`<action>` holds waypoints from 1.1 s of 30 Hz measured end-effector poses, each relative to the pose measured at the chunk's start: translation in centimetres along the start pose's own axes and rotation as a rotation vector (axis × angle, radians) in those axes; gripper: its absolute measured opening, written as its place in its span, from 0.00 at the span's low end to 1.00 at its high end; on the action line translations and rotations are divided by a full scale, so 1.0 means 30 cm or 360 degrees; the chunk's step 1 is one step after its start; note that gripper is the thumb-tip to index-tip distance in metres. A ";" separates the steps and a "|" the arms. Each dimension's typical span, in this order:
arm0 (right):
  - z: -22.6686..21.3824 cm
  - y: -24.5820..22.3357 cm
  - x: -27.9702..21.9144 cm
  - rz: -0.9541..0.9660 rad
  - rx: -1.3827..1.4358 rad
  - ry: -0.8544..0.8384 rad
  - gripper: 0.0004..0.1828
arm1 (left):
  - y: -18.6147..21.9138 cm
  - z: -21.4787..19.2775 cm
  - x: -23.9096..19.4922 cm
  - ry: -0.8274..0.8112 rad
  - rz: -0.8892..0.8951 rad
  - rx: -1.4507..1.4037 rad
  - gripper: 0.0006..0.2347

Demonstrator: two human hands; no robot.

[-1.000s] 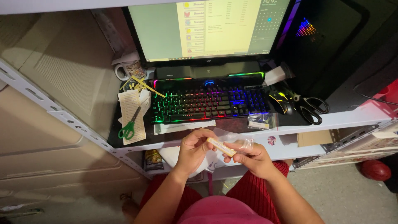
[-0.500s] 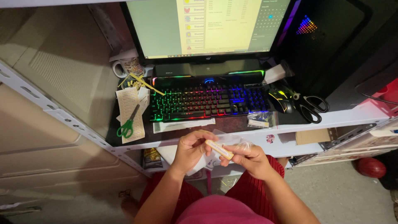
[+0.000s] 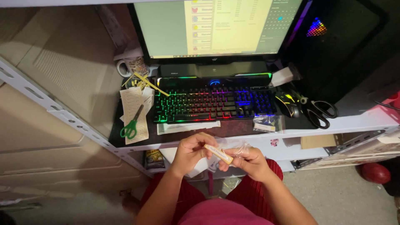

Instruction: The person organizes small items into a plastic bag and then uses scissors to cut a sheet of printed labels into individual strips at a workstation.

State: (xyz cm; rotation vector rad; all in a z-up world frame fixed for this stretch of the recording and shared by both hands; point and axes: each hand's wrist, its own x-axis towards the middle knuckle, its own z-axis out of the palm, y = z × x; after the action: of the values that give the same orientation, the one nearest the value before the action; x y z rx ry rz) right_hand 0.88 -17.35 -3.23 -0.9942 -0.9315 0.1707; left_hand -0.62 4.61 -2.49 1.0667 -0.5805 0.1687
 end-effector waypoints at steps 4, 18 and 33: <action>-0.003 0.038 0.016 -0.0053 -0.0146 0.0047 0.17 | 0.025 -0.014 -0.005 0.0005 -0.0022 0.0057 0.09; -0.010 -0.013 0.100 0.0077 -0.0866 0.0426 0.07 | -0.042 -0.029 -0.047 0.0481 -0.0069 0.0507 0.05; -0.093 0.126 0.049 0.0474 -0.0578 0.1125 0.08 | -0.130 -0.058 -0.044 0.0722 -0.0368 0.0801 0.04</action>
State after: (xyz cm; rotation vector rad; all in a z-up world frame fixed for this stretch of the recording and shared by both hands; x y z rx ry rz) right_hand 4.88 -16.24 -5.88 -1.4015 -0.1616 -0.1078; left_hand 0.47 4.40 -6.83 1.5157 0.0059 0.3541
